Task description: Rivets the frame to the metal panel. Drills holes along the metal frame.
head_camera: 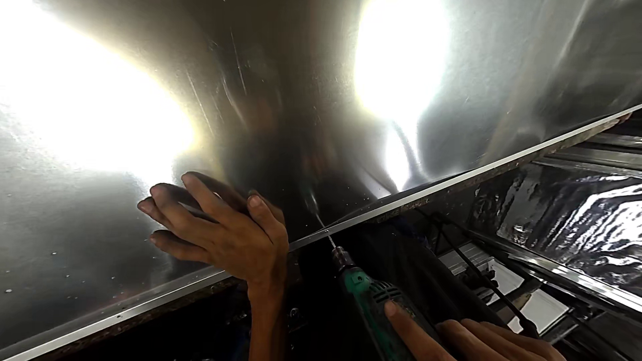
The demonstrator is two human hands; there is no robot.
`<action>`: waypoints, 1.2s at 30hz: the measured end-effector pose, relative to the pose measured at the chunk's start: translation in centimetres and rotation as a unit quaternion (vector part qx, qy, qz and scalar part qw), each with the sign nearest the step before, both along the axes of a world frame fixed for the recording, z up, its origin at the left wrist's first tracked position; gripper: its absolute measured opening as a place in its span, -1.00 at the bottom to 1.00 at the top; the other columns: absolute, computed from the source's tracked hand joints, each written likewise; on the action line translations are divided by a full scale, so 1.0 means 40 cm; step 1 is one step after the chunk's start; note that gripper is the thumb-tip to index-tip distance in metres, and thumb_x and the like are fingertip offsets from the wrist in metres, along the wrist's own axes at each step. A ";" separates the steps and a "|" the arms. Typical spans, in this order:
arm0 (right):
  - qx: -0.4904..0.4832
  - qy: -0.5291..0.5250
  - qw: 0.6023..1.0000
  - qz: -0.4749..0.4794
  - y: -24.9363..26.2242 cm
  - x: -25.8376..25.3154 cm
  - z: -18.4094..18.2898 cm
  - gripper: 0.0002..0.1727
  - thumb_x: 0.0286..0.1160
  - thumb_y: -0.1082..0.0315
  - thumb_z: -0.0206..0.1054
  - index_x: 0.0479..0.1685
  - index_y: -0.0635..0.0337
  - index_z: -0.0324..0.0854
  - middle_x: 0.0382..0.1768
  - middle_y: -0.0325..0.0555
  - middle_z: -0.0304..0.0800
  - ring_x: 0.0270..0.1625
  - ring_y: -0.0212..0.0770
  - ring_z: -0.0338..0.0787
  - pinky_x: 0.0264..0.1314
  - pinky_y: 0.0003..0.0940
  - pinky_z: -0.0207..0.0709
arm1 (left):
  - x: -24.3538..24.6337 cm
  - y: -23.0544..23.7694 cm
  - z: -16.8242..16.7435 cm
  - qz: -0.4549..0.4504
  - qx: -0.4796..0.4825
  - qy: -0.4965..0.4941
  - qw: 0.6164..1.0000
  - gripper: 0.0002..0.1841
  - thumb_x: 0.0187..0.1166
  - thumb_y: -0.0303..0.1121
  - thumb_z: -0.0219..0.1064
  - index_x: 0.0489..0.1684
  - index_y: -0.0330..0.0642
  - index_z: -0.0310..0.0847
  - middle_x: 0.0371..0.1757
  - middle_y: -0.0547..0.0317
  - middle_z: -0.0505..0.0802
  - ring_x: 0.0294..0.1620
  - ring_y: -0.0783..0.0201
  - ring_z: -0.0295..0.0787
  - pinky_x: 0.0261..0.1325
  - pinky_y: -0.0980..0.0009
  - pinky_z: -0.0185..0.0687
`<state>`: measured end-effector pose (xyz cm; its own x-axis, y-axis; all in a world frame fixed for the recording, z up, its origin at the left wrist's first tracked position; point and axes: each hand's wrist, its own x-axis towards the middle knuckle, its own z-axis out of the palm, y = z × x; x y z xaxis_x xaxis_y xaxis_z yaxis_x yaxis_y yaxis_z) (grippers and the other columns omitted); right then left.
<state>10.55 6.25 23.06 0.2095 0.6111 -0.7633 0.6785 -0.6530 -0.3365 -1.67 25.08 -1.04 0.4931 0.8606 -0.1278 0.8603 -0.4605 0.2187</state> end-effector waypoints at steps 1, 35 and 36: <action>0.002 -0.003 1.000 0.005 -0.001 -0.001 -0.001 -0.40 0.72 0.21 0.11 0.79 -0.24 0.35 -0.47 -0.02 0.68 -0.61 -0.02 0.58 -0.65 -0.16 0.31 | 0.001 0.000 0.001 0.000 -0.001 0.000 1.000 -0.19 0.70 0.20 -0.16 0.91 -0.08 -0.03 0.87 -0.36 0.05 0.90 -0.31 -0.25 0.79 -0.36 -0.49; 0.001 -0.006 1.000 -0.007 -0.012 -0.030 -0.043 -0.42 0.72 0.28 0.10 0.76 -0.19 0.38 -0.44 0.02 0.71 -0.58 0.01 0.62 -0.63 -0.15 0.36 | 0.007 0.000 0.002 -0.007 0.000 0.018 1.000 -0.14 0.68 0.23 -0.10 0.91 -0.14 -0.06 0.85 -0.43 0.04 0.88 -0.39 -0.24 0.77 -0.39 -0.48; 0.005 -0.012 1.000 -0.006 -0.015 -0.036 -0.047 -0.42 0.73 0.27 0.10 0.76 -0.19 0.38 -0.45 0.02 0.70 -0.59 0.00 0.61 -0.64 -0.15 0.34 | 0.006 0.000 0.001 -0.008 -0.001 0.018 1.000 -0.14 0.68 0.23 -0.10 0.91 -0.14 -0.06 0.86 -0.42 0.02 0.89 -0.38 -0.26 0.77 -0.39 -0.49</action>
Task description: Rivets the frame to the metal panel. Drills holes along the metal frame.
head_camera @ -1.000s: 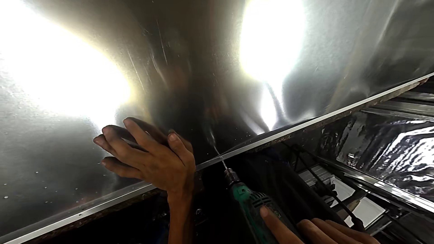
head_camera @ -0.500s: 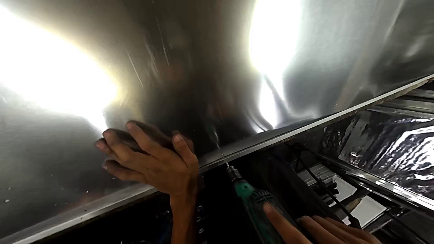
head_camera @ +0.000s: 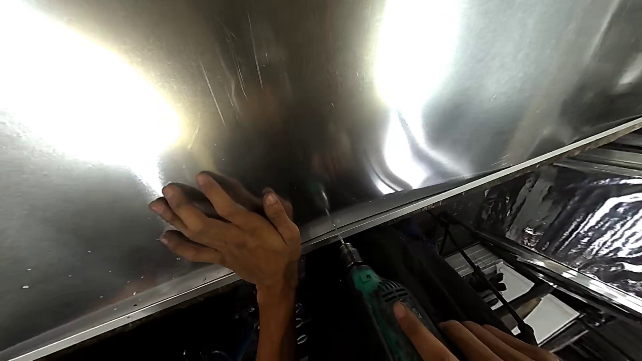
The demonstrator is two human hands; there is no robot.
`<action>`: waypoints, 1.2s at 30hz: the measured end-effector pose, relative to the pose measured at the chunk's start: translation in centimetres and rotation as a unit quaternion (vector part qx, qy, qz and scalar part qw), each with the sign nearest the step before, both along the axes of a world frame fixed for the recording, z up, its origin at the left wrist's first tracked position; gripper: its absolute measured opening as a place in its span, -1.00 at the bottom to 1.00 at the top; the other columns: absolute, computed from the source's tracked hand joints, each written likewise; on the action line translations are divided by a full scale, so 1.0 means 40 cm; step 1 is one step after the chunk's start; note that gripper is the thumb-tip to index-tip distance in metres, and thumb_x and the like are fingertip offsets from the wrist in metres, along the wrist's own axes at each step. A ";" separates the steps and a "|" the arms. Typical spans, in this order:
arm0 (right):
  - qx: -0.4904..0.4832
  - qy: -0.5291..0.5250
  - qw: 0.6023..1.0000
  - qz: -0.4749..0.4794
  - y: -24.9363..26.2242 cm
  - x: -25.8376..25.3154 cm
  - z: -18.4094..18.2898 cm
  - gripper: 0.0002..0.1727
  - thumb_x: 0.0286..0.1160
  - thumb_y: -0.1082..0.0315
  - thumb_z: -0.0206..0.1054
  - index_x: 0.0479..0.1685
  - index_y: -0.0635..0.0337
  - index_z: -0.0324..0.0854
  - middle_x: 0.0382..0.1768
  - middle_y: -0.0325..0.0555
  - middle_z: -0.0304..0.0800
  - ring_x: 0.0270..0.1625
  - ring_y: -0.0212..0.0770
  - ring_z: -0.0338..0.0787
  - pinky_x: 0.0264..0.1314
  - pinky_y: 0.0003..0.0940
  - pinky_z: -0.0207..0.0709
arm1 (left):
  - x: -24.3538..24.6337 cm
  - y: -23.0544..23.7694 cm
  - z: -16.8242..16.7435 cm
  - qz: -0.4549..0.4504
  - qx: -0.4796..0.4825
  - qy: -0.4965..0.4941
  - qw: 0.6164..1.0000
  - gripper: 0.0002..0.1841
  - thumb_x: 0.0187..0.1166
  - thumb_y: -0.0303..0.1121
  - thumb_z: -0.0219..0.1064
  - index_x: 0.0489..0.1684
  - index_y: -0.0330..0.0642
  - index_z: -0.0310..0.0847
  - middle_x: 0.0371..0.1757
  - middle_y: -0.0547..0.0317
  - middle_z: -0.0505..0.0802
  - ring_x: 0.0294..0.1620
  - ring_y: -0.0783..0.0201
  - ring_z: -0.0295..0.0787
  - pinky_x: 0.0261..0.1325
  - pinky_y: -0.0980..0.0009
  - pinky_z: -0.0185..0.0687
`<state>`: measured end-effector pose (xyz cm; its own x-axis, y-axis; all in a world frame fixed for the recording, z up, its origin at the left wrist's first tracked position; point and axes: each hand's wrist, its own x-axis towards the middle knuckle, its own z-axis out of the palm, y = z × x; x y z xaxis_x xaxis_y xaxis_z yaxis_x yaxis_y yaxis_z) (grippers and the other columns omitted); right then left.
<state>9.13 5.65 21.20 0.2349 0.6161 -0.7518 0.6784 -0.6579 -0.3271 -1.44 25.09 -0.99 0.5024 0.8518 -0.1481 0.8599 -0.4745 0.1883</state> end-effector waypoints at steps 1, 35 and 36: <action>0.002 -0.005 1.000 0.003 -0.002 -0.006 -0.003 -0.41 0.73 0.26 0.10 0.77 -0.19 0.37 -0.46 0.01 0.69 -0.59 0.00 0.60 -0.64 -0.15 0.34 | -0.001 0.000 -0.001 -0.002 0.001 -0.001 1.000 -0.14 0.69 0.22 -0.10 0.91 -0.14 -0.07 0.86 -0.42 0.02 0.89 -0.38 -0.26 0.77 -0.39 -0.49; 0.060 -0.099 0.992 -0.054 -0.074 -0.121 -0.060 -0.31 0.57 0.00 0.20 0.78 -0.32 0.33 -0.53 -0.15 0.57 -0.62 -0.09 0.50 -0.65 -0.22 0.22 | -0.023 -0.014 0.003 -0.011 -0.009 0.007 1.000 -0.13 0.73 0.23 -0.06 0.96 -0.03 -0.25 0.92 -0.24 -0.15 0.92 -0.27 -0.36 0.80 -0.34 -0.44; 0.060 -0.100 0.992 -0.055 -0.073 -0.123 -0.061 -0.32 0.57 0.01 0.20 0.78 -0.32 0.34 -0.54 -0.15 0.57 -0.63 -0.09 0.49 -0.65 -0.22 0.22 | -0.023 -0.014 0.004 -0.010 -0.012 0.012 1.000 -0.13 0.74 0.23 -0.07 0.96 -0.02 -0.26 0.93 -0.23 -0.16 0.92 -0.27 -0.37 0.80 -0.34 -0.44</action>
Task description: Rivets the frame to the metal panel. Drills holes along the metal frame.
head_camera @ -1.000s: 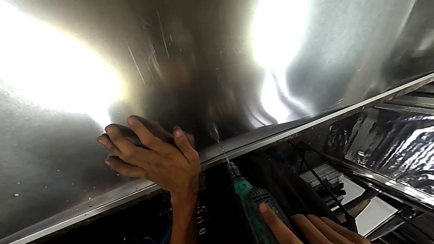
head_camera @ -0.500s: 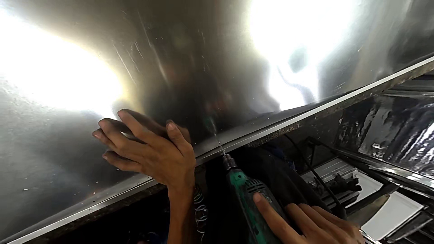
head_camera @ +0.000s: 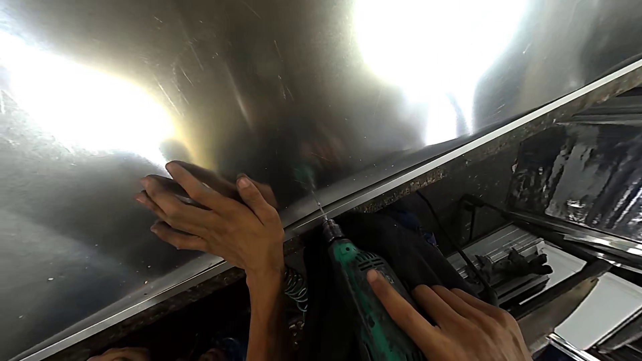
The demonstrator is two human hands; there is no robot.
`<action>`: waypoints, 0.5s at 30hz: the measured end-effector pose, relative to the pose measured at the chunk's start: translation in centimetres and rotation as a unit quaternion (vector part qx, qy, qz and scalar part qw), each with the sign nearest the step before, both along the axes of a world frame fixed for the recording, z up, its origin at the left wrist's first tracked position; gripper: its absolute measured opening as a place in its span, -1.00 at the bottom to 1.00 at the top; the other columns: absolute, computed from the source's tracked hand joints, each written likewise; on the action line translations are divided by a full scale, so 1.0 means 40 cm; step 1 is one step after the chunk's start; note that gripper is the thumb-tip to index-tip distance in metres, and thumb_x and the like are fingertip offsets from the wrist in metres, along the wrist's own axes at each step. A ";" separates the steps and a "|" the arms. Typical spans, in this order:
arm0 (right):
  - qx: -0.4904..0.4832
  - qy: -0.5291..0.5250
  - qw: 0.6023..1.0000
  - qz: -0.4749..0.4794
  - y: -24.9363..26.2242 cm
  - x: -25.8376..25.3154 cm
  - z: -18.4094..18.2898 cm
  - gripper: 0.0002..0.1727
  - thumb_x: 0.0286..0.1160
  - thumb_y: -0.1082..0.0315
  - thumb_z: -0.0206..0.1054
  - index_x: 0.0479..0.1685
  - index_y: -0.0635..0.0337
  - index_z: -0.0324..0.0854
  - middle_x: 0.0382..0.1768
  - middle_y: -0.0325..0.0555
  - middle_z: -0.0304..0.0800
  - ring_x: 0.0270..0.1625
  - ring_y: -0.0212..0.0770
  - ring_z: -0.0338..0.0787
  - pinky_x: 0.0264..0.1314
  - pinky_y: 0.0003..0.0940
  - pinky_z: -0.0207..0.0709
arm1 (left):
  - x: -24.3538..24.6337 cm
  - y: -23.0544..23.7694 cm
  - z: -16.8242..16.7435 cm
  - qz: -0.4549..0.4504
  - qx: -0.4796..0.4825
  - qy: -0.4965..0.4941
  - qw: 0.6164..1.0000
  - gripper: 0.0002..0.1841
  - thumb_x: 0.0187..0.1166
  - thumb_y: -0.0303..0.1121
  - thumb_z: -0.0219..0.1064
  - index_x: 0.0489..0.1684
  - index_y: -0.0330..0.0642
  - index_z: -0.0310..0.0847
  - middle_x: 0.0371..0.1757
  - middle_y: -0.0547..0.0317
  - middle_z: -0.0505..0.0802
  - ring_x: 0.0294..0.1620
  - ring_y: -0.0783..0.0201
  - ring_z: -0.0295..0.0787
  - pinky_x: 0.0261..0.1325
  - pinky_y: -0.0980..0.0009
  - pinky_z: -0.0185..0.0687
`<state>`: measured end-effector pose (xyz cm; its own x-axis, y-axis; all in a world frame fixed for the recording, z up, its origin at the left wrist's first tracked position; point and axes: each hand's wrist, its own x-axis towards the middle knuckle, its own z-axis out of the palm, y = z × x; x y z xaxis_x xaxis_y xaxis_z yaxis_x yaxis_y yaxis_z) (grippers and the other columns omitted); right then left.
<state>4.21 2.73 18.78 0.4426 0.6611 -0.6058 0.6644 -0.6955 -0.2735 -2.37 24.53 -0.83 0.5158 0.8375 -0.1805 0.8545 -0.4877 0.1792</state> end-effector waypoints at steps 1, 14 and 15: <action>0.000 -0.002 1.000 -0.001 0.001 -0.002 -0.001 -0.32 0.57 0.02 0.19 0.78 -0.32 0.34 -0.54 -0.15 0.56 -0.63 -0.09 0.49 -0.65 -0.22 0.21 | 0.001 0.001 0.002 0.000 -0.002 0.002 1.000 -0.14 0.74 0.23 -0.07 0.96 -0.02 -0.26 0.93 -0.22 -0.16 0.92 -0.26 -0.37 0.80 -0.33 -0.43; -0.003 -0.007 1.000 -0.023 0.011 -0.002 -0.015 -0.29 0.50 0.08 0.24 0.77 -0.33 0.34 -0.53 -0.15 0.58 -0.61 -0.09 0.52 -0.66 -0.21 0.24 | 0.017 0.009 -0.010 -0.002 0.049 -0.012 0.999 -0.16 0.71 0.26 -0.14 0.93 -0.05 -0.07 0.88 -0.32 0.03 0.89 -0.28 -0.19 0.79 -0.29 -0.42; -0.005 -0.009 1.000 -0.021 0.017 -0.004 -0.017 -0.28 0.50 0.08 0.23 0.78 -0.34 0.33 -0.51 -0.14 0.59 -0.61 -0.08 0.53 -0.66 -0.21 0.24 | 0.015 0.008 -0.010 -0.004 0.048 -0.017 0.999 -0.17 0.71 0.25 -0.14 0.92 -0.05 -0.05 0.88 -0.31 0.04 0.89 -0.28 -0.18 0.79 -0.30 -0.42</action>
<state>4.06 3.40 18.10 0.4809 0.6357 -0.6039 0.6394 -0.7255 -0.2545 -1.78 24.87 -1.22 0.5277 0.8456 -0.0810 0.8442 -0.5115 0.1602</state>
